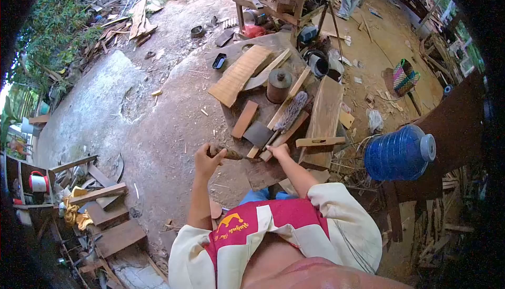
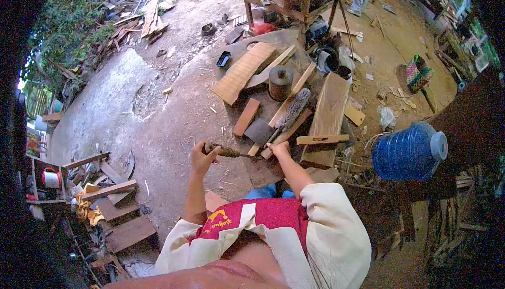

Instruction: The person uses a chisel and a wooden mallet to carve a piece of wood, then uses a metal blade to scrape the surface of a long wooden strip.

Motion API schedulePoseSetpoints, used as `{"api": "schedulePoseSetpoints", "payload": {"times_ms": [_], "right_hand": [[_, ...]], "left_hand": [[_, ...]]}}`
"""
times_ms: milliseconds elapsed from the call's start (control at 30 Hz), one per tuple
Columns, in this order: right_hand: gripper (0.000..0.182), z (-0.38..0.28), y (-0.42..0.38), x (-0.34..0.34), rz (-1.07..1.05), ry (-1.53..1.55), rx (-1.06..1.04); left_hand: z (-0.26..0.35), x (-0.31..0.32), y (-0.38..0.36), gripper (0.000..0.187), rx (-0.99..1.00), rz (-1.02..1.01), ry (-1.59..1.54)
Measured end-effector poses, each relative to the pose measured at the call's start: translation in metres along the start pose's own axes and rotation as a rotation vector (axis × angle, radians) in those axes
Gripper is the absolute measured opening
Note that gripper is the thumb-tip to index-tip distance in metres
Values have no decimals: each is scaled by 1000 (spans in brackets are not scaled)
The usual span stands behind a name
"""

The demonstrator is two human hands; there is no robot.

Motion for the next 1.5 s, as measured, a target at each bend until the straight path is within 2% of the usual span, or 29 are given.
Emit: {"api": "schedulePoseSetpoints", "payload": {"times_ms": [67, 100, 200, 333, 433, 467, 500, 567, 633, 667, 700, 767, 867, 900, 967, 1000, 1033, 1100, 1133, 1200, 1233, 1300, 1367, 1433, 1467, 1500], "right_hand": [[89, 8, 8, 5, 13, 67, 35], [89, -7, 25, 2, 38, 95, 11], [76, 7, 36, 19, 127, 130, 153], [74, 20, 42, 7, 154, 156, 159], [51, 32, 54, 3, 47, 442, 88], [53, 15, 0, -28, -81, 447, 35], [53, 13, 3, -28, -75, 454, 41], [44, 10, 9, -31, -237, 703, 13], [44, -22, -41, -57, -333, 980, 20], [42, -25, -35, -57, -429, 1195, -16], [40, -31, -30, -64, -447, 1149, 29], [40, -40, -65, -89, -602, 1285, -52], [41, -27, -88, -122, -607, 1294, -94], [41, -15, -86, -131, -593, 1317, -96], [44, 13, -83, -152, -463, 1109, -328], [50, 21, -103, -166, -379, 1144, -494], [50, 31, -116, -181, -368, 1160, -485], [59, 52, -137, -207, -475, 1102, -739], [59, 60, -144, -218, -470, 1114, -726], [67, 72, -151, -237, -379, 1064, -908], [67, 78, -149, -243, -374, 1067, -900], [71, 91, -140, -252, -125, 1097, -848], [71, 103, -122, -248, -74, 1124, -852], [68, 118, -107, -243, 42, 1147, -720], [60, 123, -101, -238, 149, 1131, -685], [60, 128, -100, -236, 133, 1126, -664]], "left_hand": [[2, 1, -2, 35, -46, -19, 81], [5, 6, 12, 35, -3, -24, 76], [11, 8, 3, 36, -41, -28, 150], [6, 10, 7, 28, 0, -54, 112], [6, 13, 11, 27, -4, -44, 145], [6, 14, 13, 26, -3, -31, 148], [6, 15, 14, 26, -1, -42, 148], [6, 18, 18, 30, 20, -5, 77], [0, 18, 25, 27, 59, -34, 81], [-1, 20, 29, 24, 99, -47, 81], [3, 22, 32, 24, 108, -67, 82], [13, 25, 38, 24, 137, -19, 91], [37, 36, 43, 24, 165, -43, 30], [44, 41, 44, 23, 166, -38, -55], [43, 49, 54, 23, 259, -77, 44], [43, 53, 57, 23, 346, -91, 143], [48, 60, 57, 23, 346, -110, 145], [65, 75, 56, 23, 337, -179, 9], [69, 80, 57, 28, 366, -191, 87], [72, 94, 63, 28, 381, -195, 91], [77, 103, 64, 27, 406, -183, 88], [85, 121, 64, 27, 395, -186, 90], [88, 138, 65, 25, 417, -172, -12], [74, 158, 75, 26, 434, -144, -113], [62, 165, 84, 24, 548, -142, -93], [55, 171, 88, 23, 661, -142, -73]]}}
Point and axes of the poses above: each hand's wrist, its own y-axis towards the middle knuckle, its own x-axis out of the palm, z = x × y, the point moved 1 cm from there along y, towards the middle knuckle, and after that the axes turned 5 degrees about x, right-handed, at the moved point
